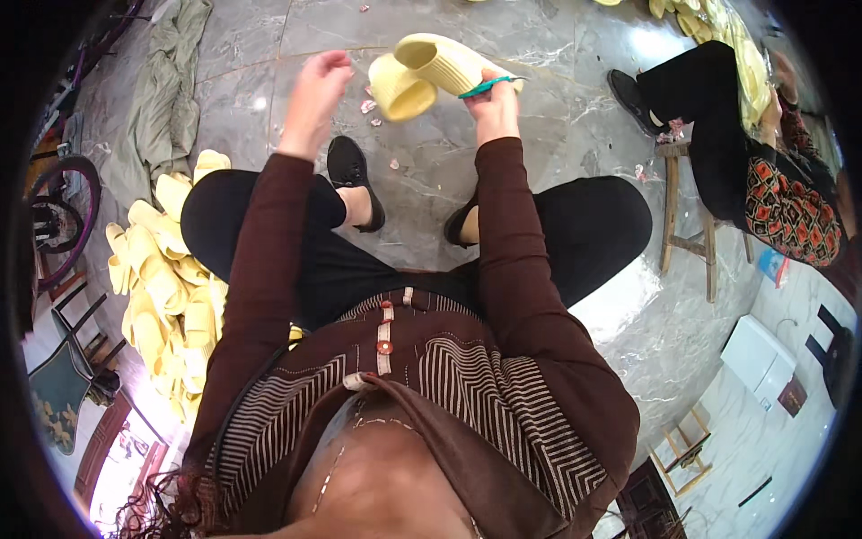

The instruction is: Trimming excess material from molded foam shoes using scissors.

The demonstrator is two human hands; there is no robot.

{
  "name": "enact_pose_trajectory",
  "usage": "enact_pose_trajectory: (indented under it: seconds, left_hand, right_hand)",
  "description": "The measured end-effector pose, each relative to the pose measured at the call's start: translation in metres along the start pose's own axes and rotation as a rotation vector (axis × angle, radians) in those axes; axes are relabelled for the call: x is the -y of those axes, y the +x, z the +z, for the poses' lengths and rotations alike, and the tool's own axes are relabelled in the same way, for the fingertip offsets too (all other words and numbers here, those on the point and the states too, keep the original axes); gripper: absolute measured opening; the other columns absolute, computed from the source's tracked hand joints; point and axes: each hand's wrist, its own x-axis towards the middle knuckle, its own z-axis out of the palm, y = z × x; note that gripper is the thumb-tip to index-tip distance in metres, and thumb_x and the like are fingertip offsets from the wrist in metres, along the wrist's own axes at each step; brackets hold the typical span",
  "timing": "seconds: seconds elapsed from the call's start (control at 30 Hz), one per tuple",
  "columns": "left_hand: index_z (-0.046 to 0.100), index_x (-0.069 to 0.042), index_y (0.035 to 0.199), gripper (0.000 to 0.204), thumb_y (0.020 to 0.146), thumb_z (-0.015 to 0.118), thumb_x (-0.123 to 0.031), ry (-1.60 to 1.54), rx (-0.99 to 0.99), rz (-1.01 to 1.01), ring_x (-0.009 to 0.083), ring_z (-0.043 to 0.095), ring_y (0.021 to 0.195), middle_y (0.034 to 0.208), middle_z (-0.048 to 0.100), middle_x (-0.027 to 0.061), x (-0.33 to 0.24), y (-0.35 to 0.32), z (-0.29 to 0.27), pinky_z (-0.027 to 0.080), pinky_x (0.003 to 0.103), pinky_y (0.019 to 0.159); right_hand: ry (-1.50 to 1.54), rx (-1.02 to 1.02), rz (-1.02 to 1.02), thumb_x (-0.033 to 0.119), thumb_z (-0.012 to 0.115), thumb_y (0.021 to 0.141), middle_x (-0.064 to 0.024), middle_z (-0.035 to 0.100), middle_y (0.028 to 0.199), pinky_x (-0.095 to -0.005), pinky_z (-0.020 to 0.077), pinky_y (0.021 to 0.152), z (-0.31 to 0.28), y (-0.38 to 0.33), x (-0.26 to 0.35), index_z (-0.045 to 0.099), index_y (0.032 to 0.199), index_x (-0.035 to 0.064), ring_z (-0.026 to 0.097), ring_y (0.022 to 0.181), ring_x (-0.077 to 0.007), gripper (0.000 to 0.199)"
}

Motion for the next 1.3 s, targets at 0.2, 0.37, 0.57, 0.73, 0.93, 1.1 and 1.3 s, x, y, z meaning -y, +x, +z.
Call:
enact_pose_trajectory:
  seconds: [0.2,0.37,0.57,0.73,0.93,1.1,1.3]
  left_hand:
    - [0.048,0.0,0.113,0.038,0.078,0.054,-0.012,0.227,0.185,-0.24,0.0177,0.054,0.095,0.109,0.055,0.01,0.098,-0.003,0.028,0.043,0.025,0.078]
    - [0.05,0.001,0.112,0.037,0.078,0.057,-0.013,-0.59,0.538,-0.727,0.0174,0.058,0.087,0.098,0.06,0.0093,0.149,-0.028,0.039,0.046,0.027,0.075]
    - [0.055,0.002,0.105,0.03,0.08,0.056,-0.015,-0.396,0.392,-0.508,0.0142,0.059,0.077,0.091,0.062,0.0081,0.156,-0.056,0.059,0.047,0.026,0.07]
    - [0.058,0.002,0.098,0.025,0.079,0.057,-0.014,0.041,0.317,-0.304,0.0133,0.058,0.075,0.087,0.062,0.0074,0.157,-0.051,0.055,0.046,0.025,0.068]
    - [0.06,0.002,0.092,0.023,0.075,0.06,-0.013,0.303,0.364,-0.225,0.0131,0.058,0.075,0.082,0.062,0.0076,0.173,-0.055,0.06,0.046,0.026,0.066]
    - [0.062,0.0,0.089,0.023,0.073,0.06,-0.017,0.374,0.343,-0.18,0.0176,0.061,0.072,0.078,0.064,0.0126,0.19,-0.053,0.058,0.047,0.029,0.068]
    - [0.063,-0.001,0.086,0.022,0.072,0.061,-0.017,0.361,0.323,-0.205,0.0176,0.062,0.071,0.076,0.064,0.0116,0.188,-0.063,0.064,0.047,0.029,0.067]
  right_hand:
    - [0.168,0.058,0.356,0.009,0.047,0.079,-0.0123,0.057,0.104,-0.0475,0.0443,0.08,-0.019,-0.058,-0.012,0.052,0.104,0.004,0.056,0.093,-0.0282,0.026]
    - [0.305,0.004,0.496,0.011,0.047,0.08,-0.0126,0.058,0.1,-0.0475,0.0442,0.079,-0.05,-0.036,-0.042,0.053,0.099,0.0031,0.057,0.09,-0.028,0.021]
    - [0.243,-0.083,0.332,0.005,0.047,0.08,-0.0136,0.057,0.092,-0.0471,0.047,0.07,-0.088,-0.025,-0.046,0.051,0.098,-0.0002,0.057,0.08,-0.0287,0.019]
    - [-0.336,-0.231,-0.093,0.007,0.054,0.076,-0.0095,0.055,0.074,-0.035,0.0435,0.046,-0.105,-0.029,-0.048,0.053,0.089,-0.0007,0.055,0.061,-0.0222,0.016]
    - [-0.885,0.115,-0.374,0.012,0.062,0.069,-0.0045,0.053,0.063,-0.0286,0.0374,0.044,-0.086,-0.057,-0.041,0.057,0.086,-0.0019,0.05,0.055,-0.0142,0.022]
    - [-1.277,0.329,-0.328,0.011,0.061,0.068,-0.0019,0.053,0.061,-0.0262,0.0393,0.051,-0.095,-0.07,-0.049,0.059,0.09,-0.0011,0.047,0.053,-0.0125,0.026]
    - [-1.766,0.593,-0.1,0.017,0.062,0.067,-0.0006,0.055,0.064,-0.0248,0.0378,0.051,-0.116,-0.076,-0.052,0.063,0.083,0.0023,0.046,0.052,-0.0116,0.022]
